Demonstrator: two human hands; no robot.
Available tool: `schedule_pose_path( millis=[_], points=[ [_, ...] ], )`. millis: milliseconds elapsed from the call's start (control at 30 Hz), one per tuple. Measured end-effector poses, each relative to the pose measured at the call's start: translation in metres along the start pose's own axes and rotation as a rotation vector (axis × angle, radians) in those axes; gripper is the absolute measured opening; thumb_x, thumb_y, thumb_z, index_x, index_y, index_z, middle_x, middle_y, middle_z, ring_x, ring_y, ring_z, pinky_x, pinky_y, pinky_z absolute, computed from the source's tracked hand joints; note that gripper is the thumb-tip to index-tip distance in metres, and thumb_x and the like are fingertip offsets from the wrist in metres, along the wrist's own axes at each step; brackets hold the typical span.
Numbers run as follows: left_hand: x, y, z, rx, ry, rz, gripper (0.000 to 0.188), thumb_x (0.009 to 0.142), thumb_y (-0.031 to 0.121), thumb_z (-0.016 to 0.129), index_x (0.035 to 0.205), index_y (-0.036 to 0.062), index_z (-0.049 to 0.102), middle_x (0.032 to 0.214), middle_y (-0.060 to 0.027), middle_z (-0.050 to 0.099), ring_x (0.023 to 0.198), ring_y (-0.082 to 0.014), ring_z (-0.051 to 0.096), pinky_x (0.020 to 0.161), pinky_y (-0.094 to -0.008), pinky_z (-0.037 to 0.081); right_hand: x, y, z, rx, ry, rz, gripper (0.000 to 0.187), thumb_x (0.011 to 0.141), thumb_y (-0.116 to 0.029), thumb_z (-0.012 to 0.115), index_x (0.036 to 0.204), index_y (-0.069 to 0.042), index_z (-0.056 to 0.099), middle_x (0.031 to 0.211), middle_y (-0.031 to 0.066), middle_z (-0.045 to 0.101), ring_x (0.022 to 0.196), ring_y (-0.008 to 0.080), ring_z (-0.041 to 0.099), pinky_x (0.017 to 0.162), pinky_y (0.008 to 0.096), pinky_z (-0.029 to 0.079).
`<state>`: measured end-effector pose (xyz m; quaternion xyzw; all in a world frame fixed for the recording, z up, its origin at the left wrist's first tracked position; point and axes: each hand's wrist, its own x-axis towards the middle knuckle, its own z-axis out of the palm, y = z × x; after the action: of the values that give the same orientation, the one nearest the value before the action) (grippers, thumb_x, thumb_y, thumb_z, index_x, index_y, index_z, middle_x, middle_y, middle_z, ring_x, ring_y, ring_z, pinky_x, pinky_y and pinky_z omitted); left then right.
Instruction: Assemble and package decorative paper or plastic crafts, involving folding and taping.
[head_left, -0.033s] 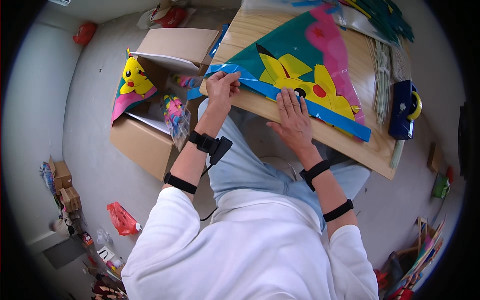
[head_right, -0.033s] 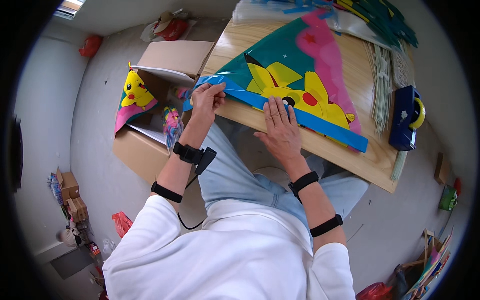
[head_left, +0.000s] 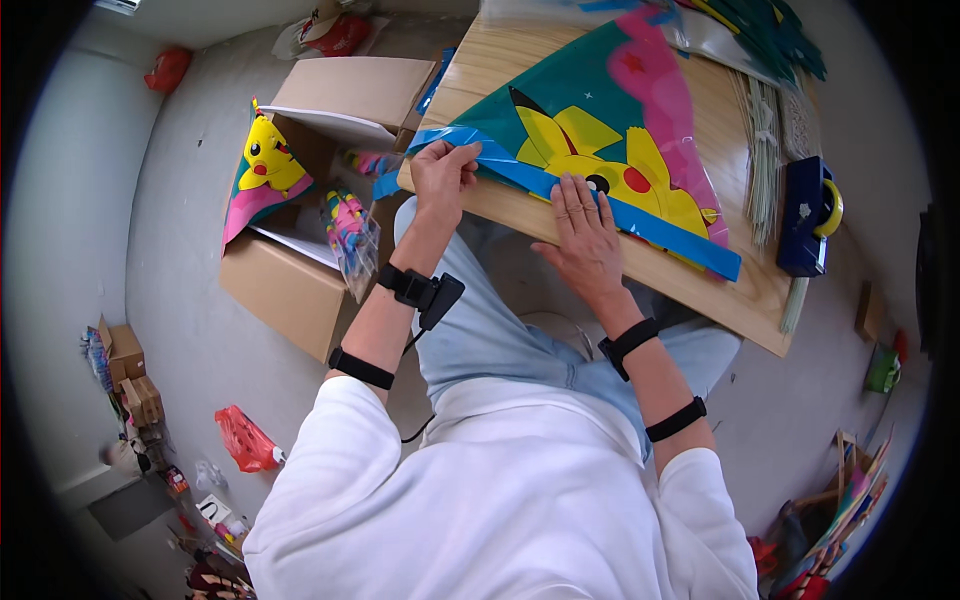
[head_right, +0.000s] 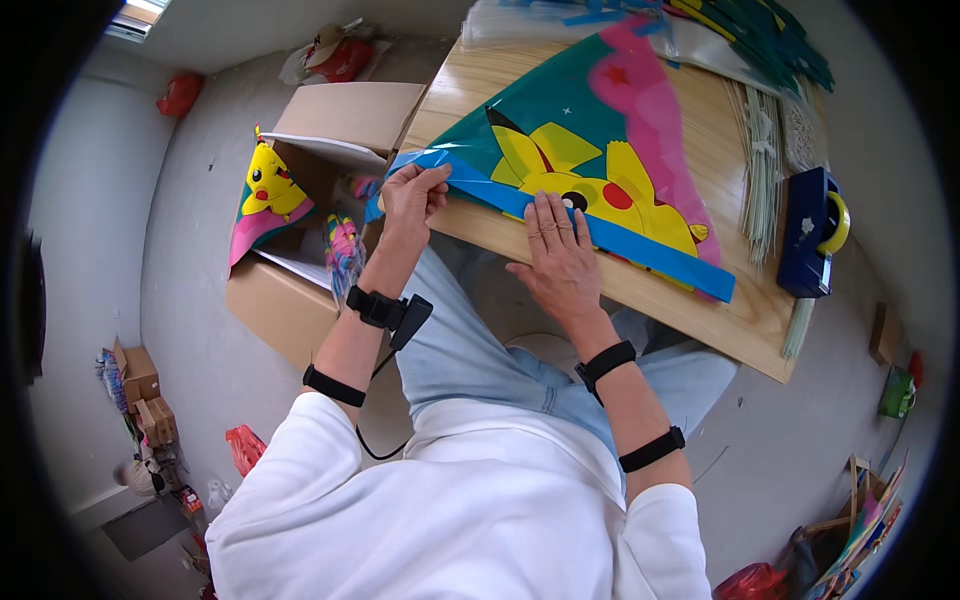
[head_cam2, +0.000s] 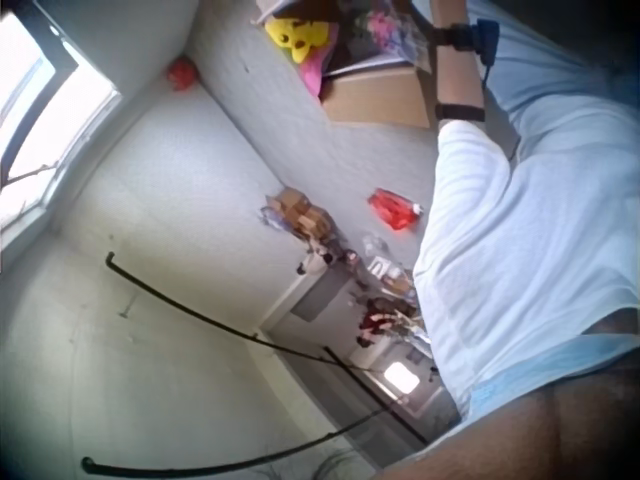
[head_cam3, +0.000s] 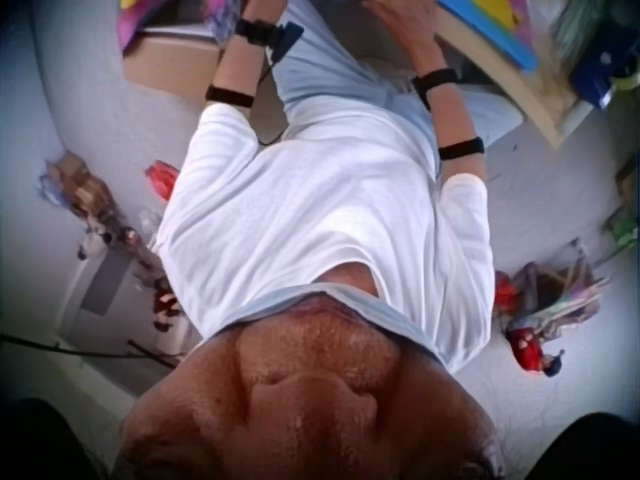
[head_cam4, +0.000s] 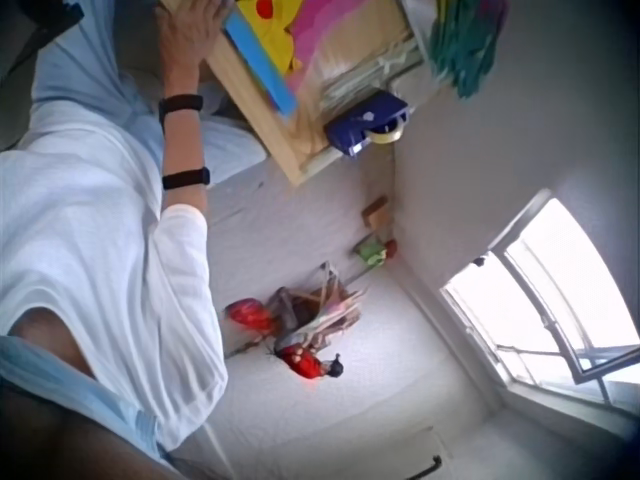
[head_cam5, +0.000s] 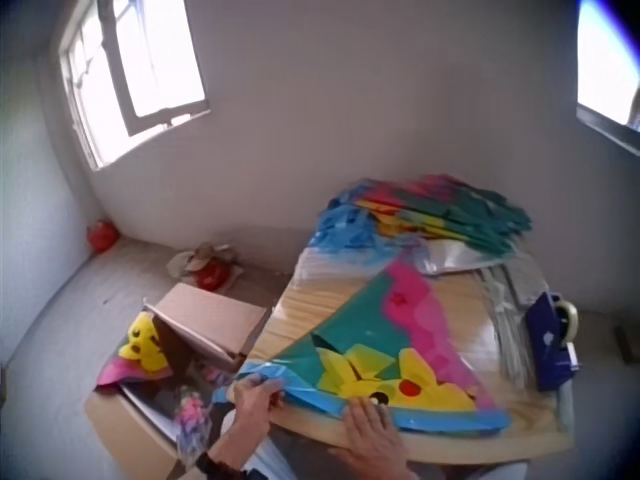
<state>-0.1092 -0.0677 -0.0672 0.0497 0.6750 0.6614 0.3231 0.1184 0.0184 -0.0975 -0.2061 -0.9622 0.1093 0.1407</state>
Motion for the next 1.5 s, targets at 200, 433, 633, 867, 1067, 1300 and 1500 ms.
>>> schedule_pose_path(
  millis=[200,433,633,867,1067,1300,1500],
  points=[
    [-0.011,-0.015,0.027,0.405,0.133,0.6,0.008,0.083,0.009,0.078,0.084,0.0059,0.071,0.071,0.0029,0.062,0.069,-0.0037,0.053,0.063,-0.0211,0.042,0.0,0.0,0.0,0.015,0.015,0.004,0.091,0.078,-0.042,0.078,0.15,-0.002,0.041,0.16,0.0128,0.035,0.152,0.0272,0.027,0.122,0.0482,0.024],
    [-0.003,-0.004,0.02,-0.023,0.033,0.279,0.012,0.088,0.015,0.075,0.088,0.0067,0.067,0.079,-0.0007,0.069,0.064,-0.008,0.064,0.057,-0.0203,0.046,0.0,0.0,-0.001,0.025,0.027,0.006,0.092,0.077,-0.043,0.079,0.15,-0.003,0.041,0.16,0.0126,0.035,0.152,0.0275,0.027,0.122,0.0479,0.024],
    [-0.009,-0.002,0.02,0.021,-0.012,0.12,0.014,0.084,0.006,0.077,0.086,0.0039,0.063,0.079,-0.0033,0.068,0.059,-0.0092,0.062,0.051,-0.0196,0.046,-0.001,0.0,-0.001,0.017,0.024,0.006,0.093,0.076,-0.044,0.08,0.15,-0.003,0.041,0.16,0.0127,0.035,0.151,0.0278,0.028,0.122,0.0481,0.024],
    [-0.008,-0.01,0.029,0.016,0.037,0.266,0.016,0.078,-0.002,0.076,0.085,0.0026,0.062,0.077,-0.0032,0.066,0.06,-0.0109,0.062,0.055,-0.0218,0.049,-0.001,0.0,0.0,-0.007,0.016,0.011,0.092,0.076,-0.045,0.079,0.149,-0.003,0.043,0.158,0.0127,0.038,0.15,0.0273,0.029,0.122,0.048,0.023],
    [-0.013,-0.01,0.024,0.059,0.006,0.129,0.019,0.078,0.002,0.08,0.087,0.0039,0.063,0.079,-0.0032,0.067,0.063,-0.0103,0.062,0.057,-0.0219,0.05,-0.001,-0.001,0.0,-0.012,0.026,0.013,0.092,0.076,-0.046,0.079,0.149,-0.003,0.043,0.159,0.0126,0.037,0.15,0.0272,0.03,0.123,0.0481,0.023],
    [-0.012,-0.027,0.04,0.524,0.184,0.328,0.034,0.065,0.01,0.088,0.085,0.0005,0.063,0.081,-0.0094,0.071,0.069,-0.0225,0.067,0.067,-0.0331,0.054,-0.001,0.0,-0.001,0.002,0.031,0.002,0.093,0.074,-0.043,0.081,0.149,-0.003,0.043,0.158,0.0125,0.038,0.15,0.0268,0.03,0.122,0.0478,0.024],
    [-0.031,-0.035,0.05,0.688,0.177,0.613,0.024,0.071,0.009,0.081,0.083,0.0044,0.06,0.081,-0.0122,0.067,0.076,-0.0322,0.065,0.071,-0.0406,0.051,-0.001,0.0,0.0,0.017,0.047,0.008,0.091,0.073,-0.041,0.082,0.147,-0.003,0.047,0.157,0.0117,0.04,0.15,0.0261,0.031,0.122,0.0473,0.025]
  ],
)
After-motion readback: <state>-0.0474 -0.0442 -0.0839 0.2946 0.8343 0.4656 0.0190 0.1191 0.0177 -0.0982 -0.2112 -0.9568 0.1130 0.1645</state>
